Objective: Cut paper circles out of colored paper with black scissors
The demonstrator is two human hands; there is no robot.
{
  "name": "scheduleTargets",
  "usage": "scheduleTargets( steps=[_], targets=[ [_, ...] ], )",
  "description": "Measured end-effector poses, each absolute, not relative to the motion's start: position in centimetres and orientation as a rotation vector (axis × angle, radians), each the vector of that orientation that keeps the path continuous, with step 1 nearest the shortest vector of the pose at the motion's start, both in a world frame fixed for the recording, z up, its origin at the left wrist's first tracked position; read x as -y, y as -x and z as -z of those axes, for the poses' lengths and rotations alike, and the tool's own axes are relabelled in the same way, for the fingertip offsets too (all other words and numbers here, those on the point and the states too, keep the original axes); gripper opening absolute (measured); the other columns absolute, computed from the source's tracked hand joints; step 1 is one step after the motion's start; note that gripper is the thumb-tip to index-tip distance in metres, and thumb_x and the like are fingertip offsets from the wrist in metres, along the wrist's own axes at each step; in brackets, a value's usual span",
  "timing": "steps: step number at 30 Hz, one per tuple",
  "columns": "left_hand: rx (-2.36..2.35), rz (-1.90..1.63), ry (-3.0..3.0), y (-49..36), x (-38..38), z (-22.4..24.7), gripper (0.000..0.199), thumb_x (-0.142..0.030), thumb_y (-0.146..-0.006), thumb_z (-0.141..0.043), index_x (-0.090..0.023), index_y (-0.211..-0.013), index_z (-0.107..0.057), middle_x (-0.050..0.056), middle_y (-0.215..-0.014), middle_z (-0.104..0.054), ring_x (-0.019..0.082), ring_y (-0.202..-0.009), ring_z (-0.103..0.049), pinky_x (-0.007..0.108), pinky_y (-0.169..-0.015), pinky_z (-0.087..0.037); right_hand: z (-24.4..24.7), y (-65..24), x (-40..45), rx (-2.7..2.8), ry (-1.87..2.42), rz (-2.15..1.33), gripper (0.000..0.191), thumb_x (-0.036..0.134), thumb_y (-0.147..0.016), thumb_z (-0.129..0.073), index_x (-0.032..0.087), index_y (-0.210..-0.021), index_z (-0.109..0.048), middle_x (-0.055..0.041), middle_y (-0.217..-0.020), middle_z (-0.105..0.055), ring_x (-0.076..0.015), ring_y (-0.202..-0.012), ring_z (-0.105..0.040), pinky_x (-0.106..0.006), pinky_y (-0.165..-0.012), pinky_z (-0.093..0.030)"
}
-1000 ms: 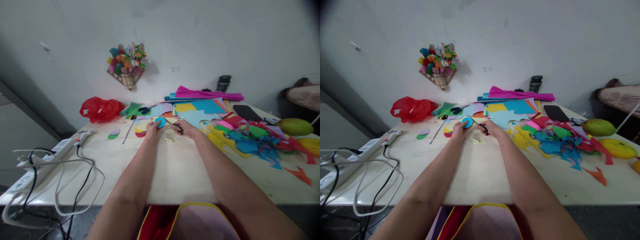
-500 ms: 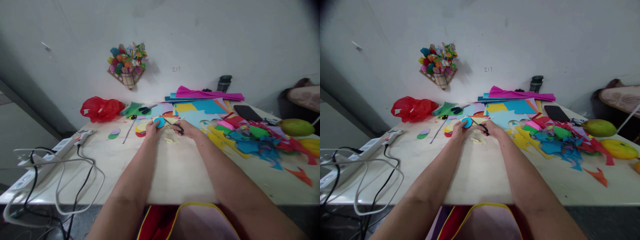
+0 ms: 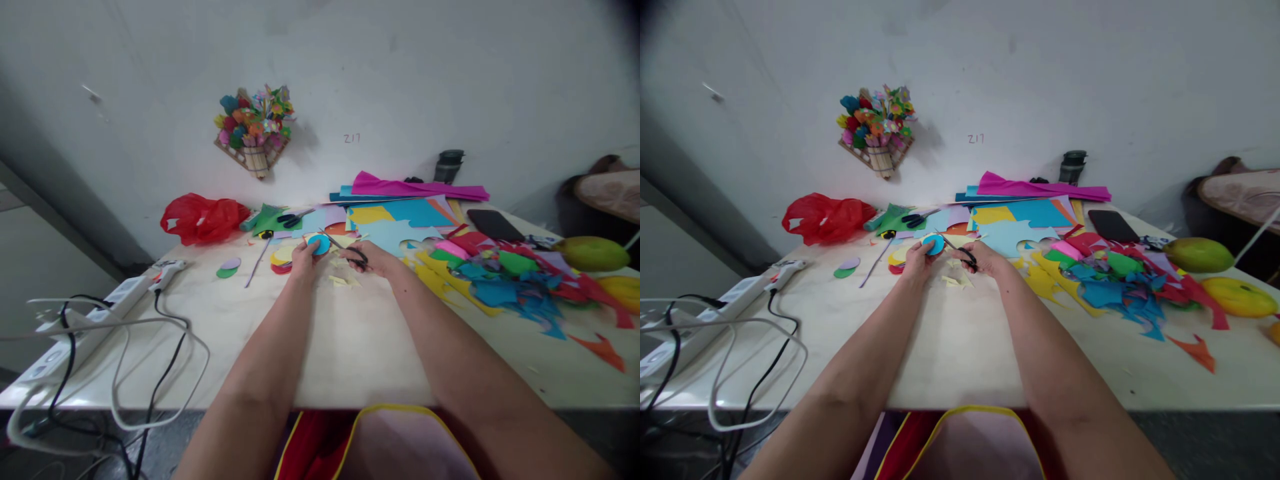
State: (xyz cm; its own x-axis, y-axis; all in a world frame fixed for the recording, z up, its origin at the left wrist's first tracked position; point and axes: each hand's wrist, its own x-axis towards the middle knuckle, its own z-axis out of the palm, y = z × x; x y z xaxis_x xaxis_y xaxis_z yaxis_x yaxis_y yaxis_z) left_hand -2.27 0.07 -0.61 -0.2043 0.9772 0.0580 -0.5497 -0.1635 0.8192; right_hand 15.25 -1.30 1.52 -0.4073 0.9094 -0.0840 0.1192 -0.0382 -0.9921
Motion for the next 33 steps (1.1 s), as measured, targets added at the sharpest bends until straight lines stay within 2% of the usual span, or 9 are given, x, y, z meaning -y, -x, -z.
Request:
scheduleTargets(
  steps=[6,13,22,33],
  targets=[
    [-0.81,-1.615,-0.774,2.1,-0.1,0.6,0.027,-0.02,-0.058,-0.083,-0.012,-0.078,-0.066,0.006,-0.072,-0.07,0.02,-0.07,-0.069,0.037,-0.076,-0.058,-1.6,-15.3,1.4,1.605,1.105,-1.471,0.027,0.036,-0.074,-0.074,0.016,-0.071,-0.056,0.0027,-0.05,-0.052,-0.0063,-0.039,-0.043,-0.02,-0.036,-0.024],
    [-0.774,-1.623,-0.789,2.0,-0.3,0.9,0.032,-0.022,-0.052,-0.086,-0.011,-0.075,-0.067,0.005,-0.07,-0.07,0.017,-0.067,-0.067,0.031,-0.069,-0.057,-2.2,-14.9,2.0,1.575,1.156,-1.448,0.025,0.033,-0.076,-0.072,0.015,-0.071,-0.056,0.0029,-0.048,-0.052,-0.006,-0.038,-0.041,-0.019,-0.035,-0.026],
    [-0.772,-1.626,-0.785,2.1,-0.5,1.1,0.03,-0.022,-0.052,-0.085,-0.012,-0.075,-0.068,0.005,-0.071,-0.07,0.018,-0.069,-0.067,0.033,-0.071,-0.057,-2.8,-14.5,2.6,1.509,1.169,-1.463,0.02,0.021,-0.078,-0.068,0.016,-0.066,-0.053,0.0034,-0.045,-0.048,-0.0061,-0.039,-0.039,-0.018,-0.037,-0.025],
    [-0.776,-1.655,-0.729,2.1,-0.5,1.0,0.027,-0.019,-0.055,-0.083,-0.012,-0.074,-0.065,0.005,-0.068,-0.066,0.025,-0.08,-0.069,0.042,-0.079,-0.058,-2.4,-14.6,2.1,1.537,1.12,-1.459,0.023,0.02,-0.081,-0.065,0.016,-0.063,-0.051,0.0033,-0.045,-0.047,-0.0054,-0.039,-0.036,-0.019,-0.038,-0.024]
  ],
)
